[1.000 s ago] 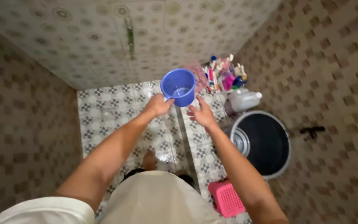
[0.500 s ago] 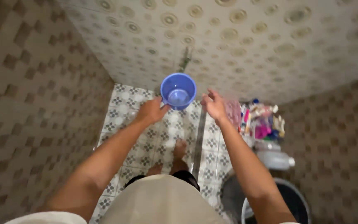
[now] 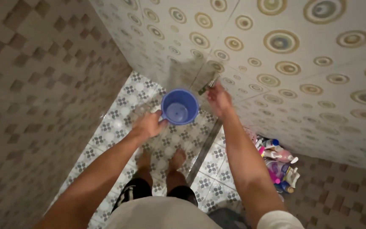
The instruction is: The person fills a large grey bucket with water from a wall tap, then empties it. They then fill a blue plastic cup with water and scrub it with a pink brush. The person is barefoot in a tiled bathroom.
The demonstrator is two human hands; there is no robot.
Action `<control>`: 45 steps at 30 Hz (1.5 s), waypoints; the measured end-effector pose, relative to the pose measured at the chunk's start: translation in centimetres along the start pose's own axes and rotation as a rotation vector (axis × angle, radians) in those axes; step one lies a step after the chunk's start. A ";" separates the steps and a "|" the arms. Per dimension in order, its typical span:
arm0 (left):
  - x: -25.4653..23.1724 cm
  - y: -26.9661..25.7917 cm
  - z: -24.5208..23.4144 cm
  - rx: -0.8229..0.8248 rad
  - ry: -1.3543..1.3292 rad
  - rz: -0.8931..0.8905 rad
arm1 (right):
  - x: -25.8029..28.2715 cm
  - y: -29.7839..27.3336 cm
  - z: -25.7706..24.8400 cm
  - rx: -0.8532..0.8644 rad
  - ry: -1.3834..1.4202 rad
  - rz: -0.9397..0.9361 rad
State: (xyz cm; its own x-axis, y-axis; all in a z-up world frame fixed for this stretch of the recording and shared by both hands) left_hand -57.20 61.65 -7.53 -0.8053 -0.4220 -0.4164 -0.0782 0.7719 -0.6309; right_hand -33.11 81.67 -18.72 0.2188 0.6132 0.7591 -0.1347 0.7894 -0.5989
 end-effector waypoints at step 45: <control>-0.1 21.8 9.1 0.339 0.227 0.237 | -19.8 12.5 -2.4 -0.361 0.211 0.300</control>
State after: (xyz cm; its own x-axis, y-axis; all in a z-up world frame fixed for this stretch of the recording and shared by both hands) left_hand -53.43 74.21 -27.19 -0.8889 -0.1092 -0.4449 0.2890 0.6198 -0.7296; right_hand -36.80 79.27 -41.85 0.4170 0.7625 0.4947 0.1129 0.4966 -0.8606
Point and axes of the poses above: each hand's wrist, its own y-axis towards the middle knuckle, its own z-axis out of the palm, x = y × z, the point moved 3 cm from there along y, towards the middle knuckle, and after that the axes turned 3 degrees about x, right-handed, at the moved point
